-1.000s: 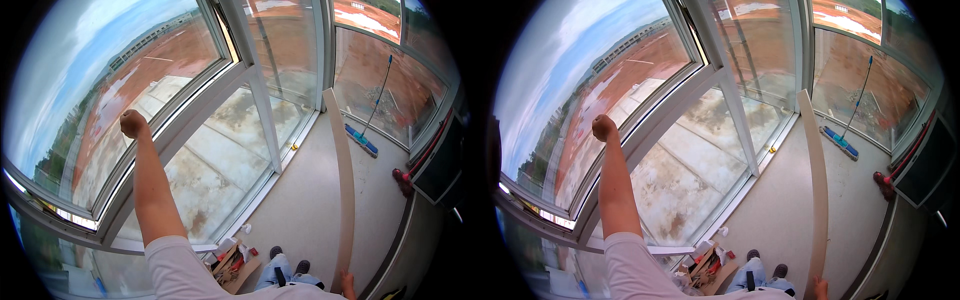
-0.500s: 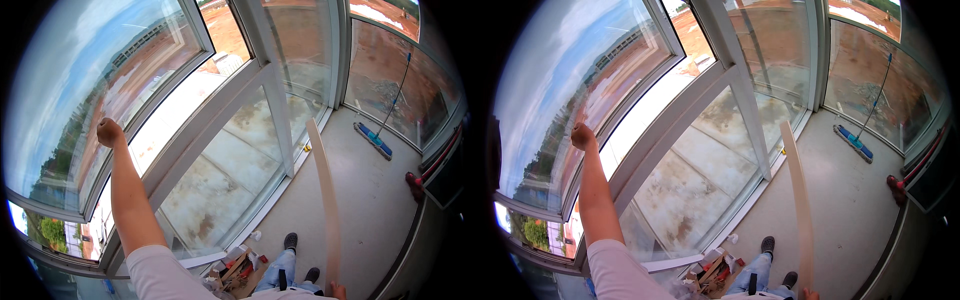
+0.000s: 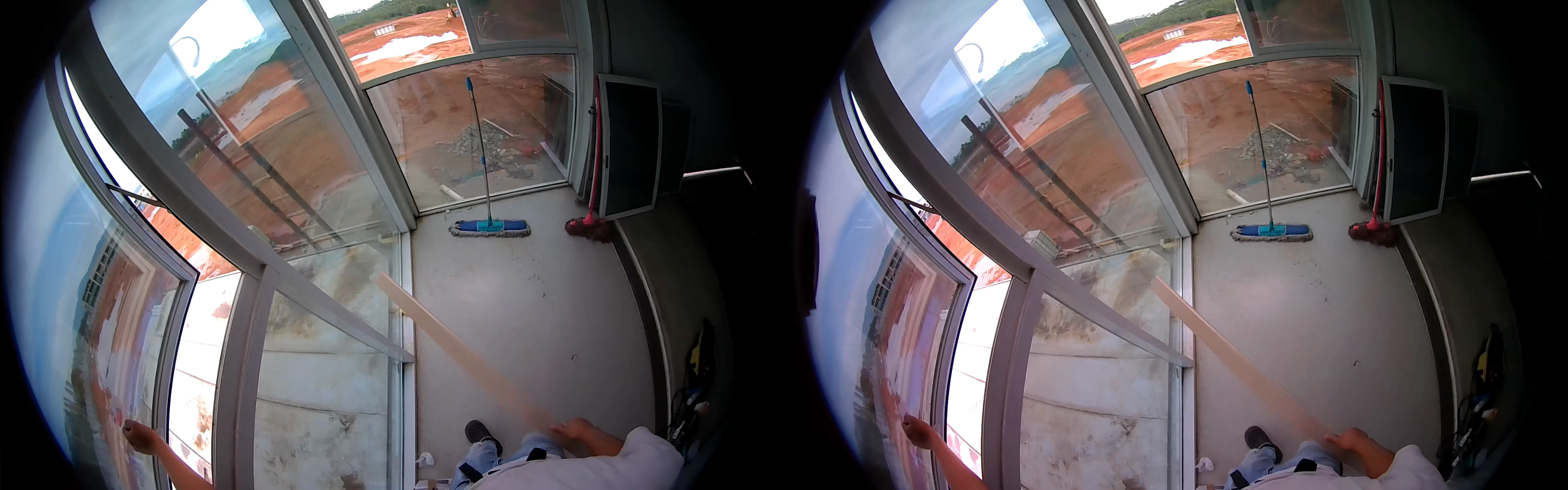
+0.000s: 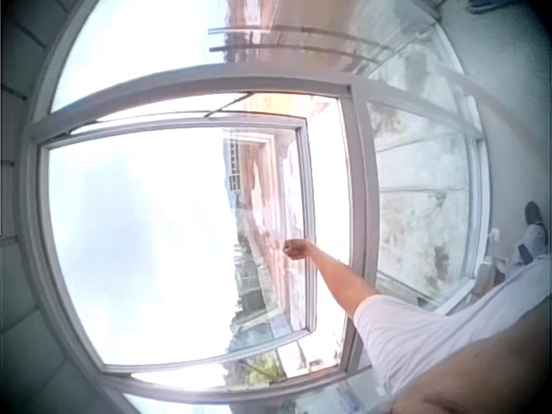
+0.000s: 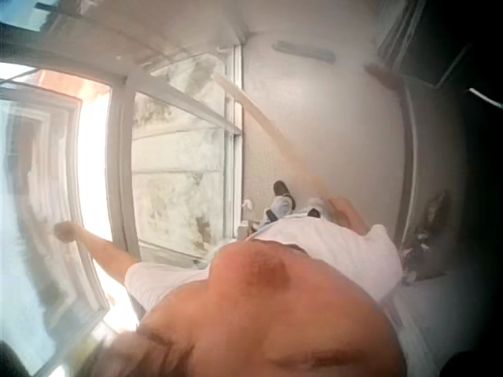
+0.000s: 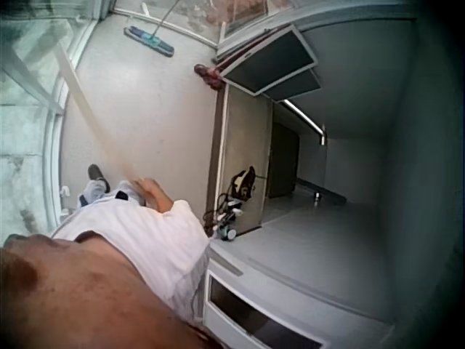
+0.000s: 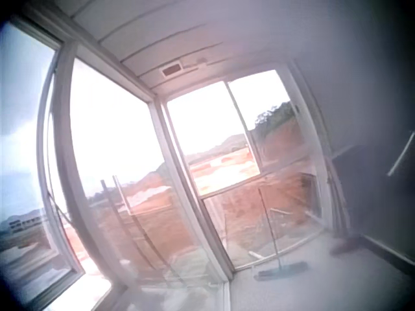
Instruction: The person measures and cuts a wooden trim piece using a miter saw, then fits the cut piece into a corner of the room. They repeat the process with another piece, adjusting the saw and positioning the wood before making precise cuts.
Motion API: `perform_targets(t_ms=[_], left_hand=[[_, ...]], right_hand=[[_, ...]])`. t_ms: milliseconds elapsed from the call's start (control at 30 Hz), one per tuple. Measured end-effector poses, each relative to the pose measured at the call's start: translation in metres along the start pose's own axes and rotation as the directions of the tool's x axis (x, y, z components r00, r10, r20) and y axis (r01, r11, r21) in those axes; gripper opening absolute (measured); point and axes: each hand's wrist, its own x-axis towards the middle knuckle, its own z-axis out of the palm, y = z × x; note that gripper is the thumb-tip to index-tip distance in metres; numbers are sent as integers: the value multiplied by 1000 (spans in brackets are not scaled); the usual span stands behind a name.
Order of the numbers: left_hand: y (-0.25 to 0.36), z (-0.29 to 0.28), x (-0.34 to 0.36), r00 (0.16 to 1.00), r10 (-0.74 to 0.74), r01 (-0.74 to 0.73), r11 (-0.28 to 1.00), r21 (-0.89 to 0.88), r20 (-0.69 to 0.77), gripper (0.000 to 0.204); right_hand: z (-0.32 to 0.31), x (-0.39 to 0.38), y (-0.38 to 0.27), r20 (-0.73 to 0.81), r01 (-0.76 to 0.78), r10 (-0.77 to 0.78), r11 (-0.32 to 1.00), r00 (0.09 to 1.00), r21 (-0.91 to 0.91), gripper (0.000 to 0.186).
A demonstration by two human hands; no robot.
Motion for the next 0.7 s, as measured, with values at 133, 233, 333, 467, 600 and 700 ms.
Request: perform_targets(t_ms=[133,233,333,467,600,700], left_hand=[[-1,9,17,983,82,-65,993,-102,167,52],[6,-3,-8,979,-14,49,985,-166,203,51],[32,-73,-114,985,168,-158,961,-229,29,47],[-14,-213,-300,949,294,-199,837,-509,113,26],[-25,-330,-576,464,154,234,928,-289,872,35],[-115,-404,-773,-162,64,86,995,-51,985,40]], right_hand=[[-44,-20,14,-55,25,-23,999,998,47,96],[-72,5,57,-96,138,-129,987,987,84,95],[-139,-26,55,-109,170,-151,966,982,197,93],[-186,31,51,-178,275,-249,951,952,141,90],[-242,61,52,-277,357,-309,923,910,142,80],[-277,86,56,-318,551,-463,780,827,296,68]])
